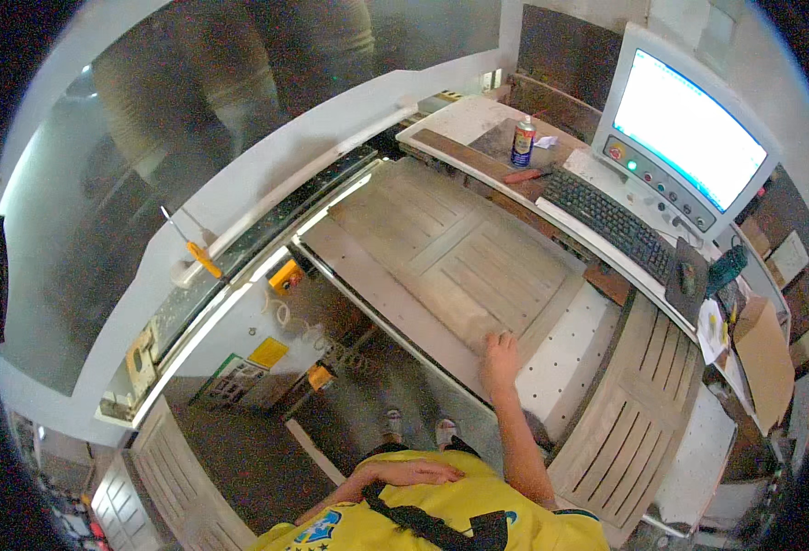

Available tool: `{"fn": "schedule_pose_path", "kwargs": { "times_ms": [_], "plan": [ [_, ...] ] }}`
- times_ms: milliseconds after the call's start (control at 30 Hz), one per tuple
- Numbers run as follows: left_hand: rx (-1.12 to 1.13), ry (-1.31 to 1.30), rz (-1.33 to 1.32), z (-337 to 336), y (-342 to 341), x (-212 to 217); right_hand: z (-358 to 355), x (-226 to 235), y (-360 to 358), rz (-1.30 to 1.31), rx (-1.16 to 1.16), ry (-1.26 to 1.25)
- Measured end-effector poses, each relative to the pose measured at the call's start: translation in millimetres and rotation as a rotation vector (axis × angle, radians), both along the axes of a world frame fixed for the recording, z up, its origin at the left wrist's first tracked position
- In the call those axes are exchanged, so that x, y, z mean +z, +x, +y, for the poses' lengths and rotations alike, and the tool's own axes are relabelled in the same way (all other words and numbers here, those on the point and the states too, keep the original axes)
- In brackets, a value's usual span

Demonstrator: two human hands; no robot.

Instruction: The person operates a CNC router by placing wooden panels onto the machine bed, closing the lid, and waiting for the cycle to complete. They then remove the finished panels and stack them on a nearby table, repeating the process for multiple pieces.

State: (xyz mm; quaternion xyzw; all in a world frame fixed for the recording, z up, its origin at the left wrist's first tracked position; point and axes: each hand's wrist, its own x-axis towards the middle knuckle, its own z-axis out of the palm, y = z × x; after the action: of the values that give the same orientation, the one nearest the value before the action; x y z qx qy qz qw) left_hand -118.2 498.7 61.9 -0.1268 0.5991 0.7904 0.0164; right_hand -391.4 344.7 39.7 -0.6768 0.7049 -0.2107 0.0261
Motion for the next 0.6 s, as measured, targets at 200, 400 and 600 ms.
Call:
{"fn": "schedule_pose_path", "kwargs": {
  "times_ms": [200, 400, 600],
  "plan": [
    [-0.101, -0.099, 0.05, -35, 38, -18, 102, 28, 53, -0.018, 0.068, 0.193],
    [0.279, 0.138, -0.191, -112, 91, 4, 196, 21, 76, -0.254, -0.605, -0.222],
    [0.838, -0.06, -0.241, -188, 135, -43, 205, -43, 74, -1.471, -0.965, 0.042]
  ]
}}
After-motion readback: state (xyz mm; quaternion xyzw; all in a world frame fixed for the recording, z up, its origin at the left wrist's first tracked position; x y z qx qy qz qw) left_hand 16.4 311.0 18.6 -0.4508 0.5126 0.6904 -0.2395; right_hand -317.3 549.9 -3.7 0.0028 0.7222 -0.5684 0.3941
